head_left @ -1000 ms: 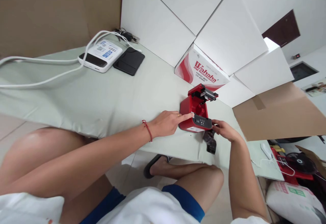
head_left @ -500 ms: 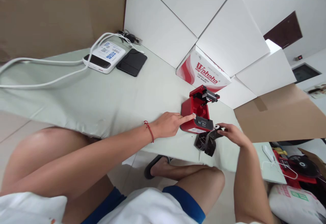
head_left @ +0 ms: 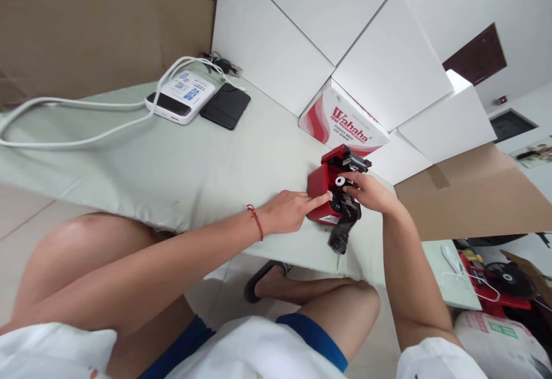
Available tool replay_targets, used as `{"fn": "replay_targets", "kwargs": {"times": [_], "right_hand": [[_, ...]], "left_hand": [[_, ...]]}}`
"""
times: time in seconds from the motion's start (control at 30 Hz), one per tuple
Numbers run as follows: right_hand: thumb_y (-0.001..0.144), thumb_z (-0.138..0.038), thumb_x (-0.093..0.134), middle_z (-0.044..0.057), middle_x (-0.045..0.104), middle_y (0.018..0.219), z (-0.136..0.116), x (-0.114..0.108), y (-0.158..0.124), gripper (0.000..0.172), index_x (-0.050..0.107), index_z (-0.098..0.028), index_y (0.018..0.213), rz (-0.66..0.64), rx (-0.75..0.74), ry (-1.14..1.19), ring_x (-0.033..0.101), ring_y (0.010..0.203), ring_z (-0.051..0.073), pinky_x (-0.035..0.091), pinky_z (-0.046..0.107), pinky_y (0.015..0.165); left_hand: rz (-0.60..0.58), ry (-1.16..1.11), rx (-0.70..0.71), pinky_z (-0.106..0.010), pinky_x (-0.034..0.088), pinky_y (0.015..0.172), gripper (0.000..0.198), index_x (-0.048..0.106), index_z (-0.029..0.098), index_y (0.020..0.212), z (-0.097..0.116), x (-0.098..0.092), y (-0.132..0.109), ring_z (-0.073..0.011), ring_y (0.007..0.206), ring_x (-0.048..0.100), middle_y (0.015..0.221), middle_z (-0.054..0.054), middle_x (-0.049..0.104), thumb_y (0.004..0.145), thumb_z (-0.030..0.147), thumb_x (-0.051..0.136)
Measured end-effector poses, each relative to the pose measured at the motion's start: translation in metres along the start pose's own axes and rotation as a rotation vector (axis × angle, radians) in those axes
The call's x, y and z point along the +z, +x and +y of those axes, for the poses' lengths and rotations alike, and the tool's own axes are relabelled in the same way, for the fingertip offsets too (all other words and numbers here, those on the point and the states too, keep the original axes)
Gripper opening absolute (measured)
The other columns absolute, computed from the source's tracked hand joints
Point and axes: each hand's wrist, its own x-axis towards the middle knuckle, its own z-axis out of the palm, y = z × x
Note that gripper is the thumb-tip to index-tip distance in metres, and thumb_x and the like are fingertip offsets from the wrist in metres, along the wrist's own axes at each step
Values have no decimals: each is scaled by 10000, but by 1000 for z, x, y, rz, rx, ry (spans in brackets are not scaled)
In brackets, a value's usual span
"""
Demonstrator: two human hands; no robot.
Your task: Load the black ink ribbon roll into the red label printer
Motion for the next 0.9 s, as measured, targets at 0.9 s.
{"fn": "replay_targets", "kwargs": {"times": [0.9], "right_hand": [[964, -321, 483, 31, 741, 777, -5, 5, 10, 344, 764, -189, 1112, -84, 135, 132, 622, 623, 173, 520, 308, 624]], "left_hand": [[-82, 22, 11, -300, 491, 681, 920, 162, 247, 1638, 5, -2, 1, -239, 925, 704, 1039, -55, 721, 810, 39, 505]]}}
